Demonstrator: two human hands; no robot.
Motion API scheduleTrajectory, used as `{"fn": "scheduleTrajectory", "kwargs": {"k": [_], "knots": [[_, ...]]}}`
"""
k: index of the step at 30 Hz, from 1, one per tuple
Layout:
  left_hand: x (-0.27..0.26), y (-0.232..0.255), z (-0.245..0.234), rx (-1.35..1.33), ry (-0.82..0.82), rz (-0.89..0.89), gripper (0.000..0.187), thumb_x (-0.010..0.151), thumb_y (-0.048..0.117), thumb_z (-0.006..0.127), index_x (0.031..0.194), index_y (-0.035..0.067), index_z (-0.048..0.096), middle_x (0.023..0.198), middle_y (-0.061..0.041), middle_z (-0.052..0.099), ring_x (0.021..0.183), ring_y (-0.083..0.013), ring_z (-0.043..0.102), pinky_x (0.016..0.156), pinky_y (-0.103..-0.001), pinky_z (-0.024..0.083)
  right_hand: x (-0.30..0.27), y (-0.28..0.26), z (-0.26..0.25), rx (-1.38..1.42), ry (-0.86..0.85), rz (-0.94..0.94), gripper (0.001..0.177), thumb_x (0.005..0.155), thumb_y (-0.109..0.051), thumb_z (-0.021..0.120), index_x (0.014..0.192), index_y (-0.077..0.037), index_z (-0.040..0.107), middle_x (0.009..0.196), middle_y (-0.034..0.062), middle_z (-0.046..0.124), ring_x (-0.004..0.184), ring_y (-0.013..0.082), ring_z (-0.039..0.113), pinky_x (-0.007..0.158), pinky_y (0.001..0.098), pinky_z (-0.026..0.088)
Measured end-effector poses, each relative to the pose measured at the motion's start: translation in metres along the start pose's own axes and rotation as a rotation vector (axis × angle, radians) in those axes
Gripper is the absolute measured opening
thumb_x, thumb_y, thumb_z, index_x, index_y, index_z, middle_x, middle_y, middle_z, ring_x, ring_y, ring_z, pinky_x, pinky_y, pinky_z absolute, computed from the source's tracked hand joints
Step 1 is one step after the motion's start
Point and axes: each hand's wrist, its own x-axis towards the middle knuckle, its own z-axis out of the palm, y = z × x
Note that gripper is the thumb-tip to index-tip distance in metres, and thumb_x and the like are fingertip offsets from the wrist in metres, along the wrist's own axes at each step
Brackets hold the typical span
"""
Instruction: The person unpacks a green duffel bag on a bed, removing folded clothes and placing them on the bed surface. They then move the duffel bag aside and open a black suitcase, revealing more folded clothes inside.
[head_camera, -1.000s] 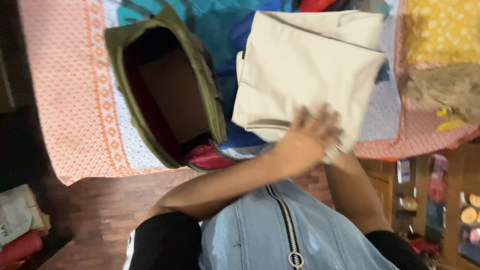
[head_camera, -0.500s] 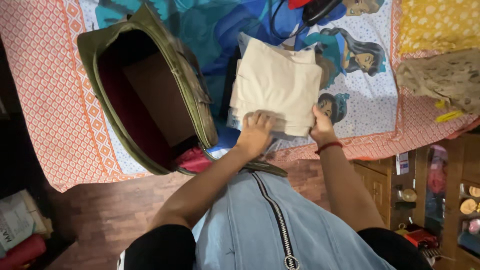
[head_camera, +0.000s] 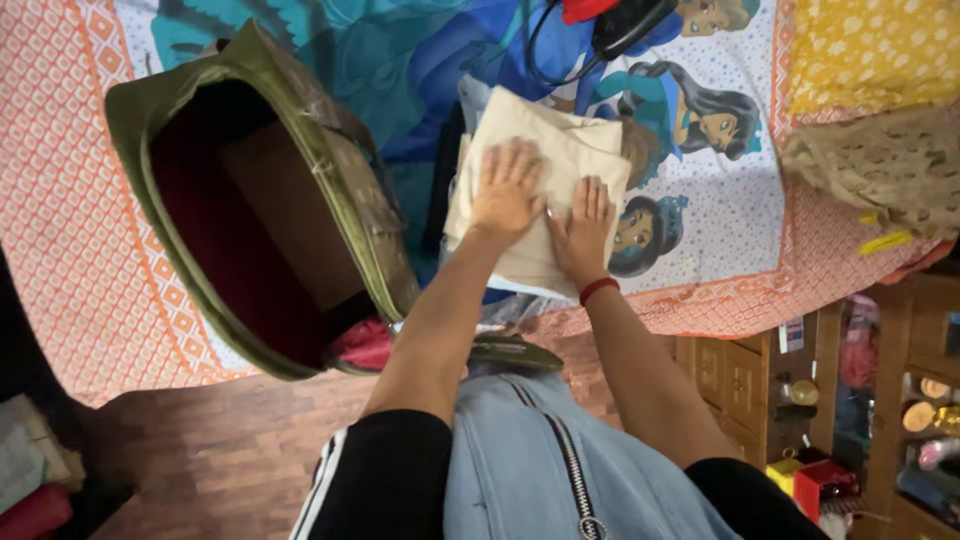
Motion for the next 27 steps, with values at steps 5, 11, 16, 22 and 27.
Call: {"fn": "scheduleTrajectory", "kwargs": {"k": [5, 11, 16, 22, 27], "knots": [[-0.009, -0.015, -0.036, -0.199, -0.027, -0.403, 0.077, 0.093, 0.053, 0.053, 0.158, 0.022, 0.026, 0.167, -0.013, 0.017, 0.153, -0.0407, 0.014, 0.108, -0.072, 0.021, 0.001, 0.063, 0.007, 0.234, -0.081, 0.114, 0.082, 0.097, -0.039, 0.056, 0.16, 0.0, 0.023, 0.166, 0.0287, 0.019, 0.155, 0.0433, 0.016, 0.124, 0.0484, 0.017], [-0.027, -0.043, -0.024, -0.45, 0.006, -0.721, 0.082, 0.099, 0.056, 0.056, 0.158, 0.011, 0.022, 0.162, -0.023, 0.023, 0.149, -0.0447, 0.024, 0.114, -0.069, 0.024, -0.003, 0.108, 0.017, 0.251, -0.056, 0.241, 0.069, 0.108, -0.04, 0.059, 0.157, 0.001, 0.034, 0.159, 0.0275, 0.038, 0.145, 0.0426, 0.033, 0.122, 0.0455, 0.025], [-0.125, -0.013, -0.066, -0.41, 0.493, -0.079, 0.079, 0.084, 0.02, 0.075, 0.151, 0.001, 0.039, 0.157, -0.028, 0.034, 0.149, -0.0482, 0.031, 0.121, -0.06, 0.028, -0.016, 0.02, -0.051, 0.155, 0.394, -0.113, 0.062, 0.101, -0.023, 0.071, 0.147, 0.009, 0.047, 0.148, 0.0336, 0.047, 0.138, 0.0505, 0.042, 0.117, 0.0529, 0.031], [-0.249, -0.03, -0.131, -0.417, 0.696, -0.209, 0.04, 0.083, 0.0, 0.072, 0.121, 0.008, 0.066, 0.133, -0.015, 0.061, 0.126, -0.0389, 0.057, 0.108, -0.051, 0.045, -0.06, -0.121, -0.061, 0.485, -0.335, -0.352, 0.024, 0.094, -0.014, 0.068, 0.116, -0.004, 0.072, 0.116, 0.0135, 0.074, 0.106, 0.028, 0.071, 0.095, 0.037, 0.055], [-0.346, -0.071, -0.065, -0.584, 0.349, -0.502, 0.02, 0.089, 0.009, 0.065, 0.108, 0.01, 0.072, 0.108, -0.016, 0.073, 0.099, -0.0347, 0.07, 0.087, -0.045, 0.056, -0.099, -0.154, 0.005, 0.374, -1.068, -0.572, 0.054, 0.083, -0.034, 0.085, 0.113, 0.008, 0.069, 0.107, 0.0237, 0.07, 0.096, 0.0338, 0.067, 0.08, 0.0414, 0.052]]}}
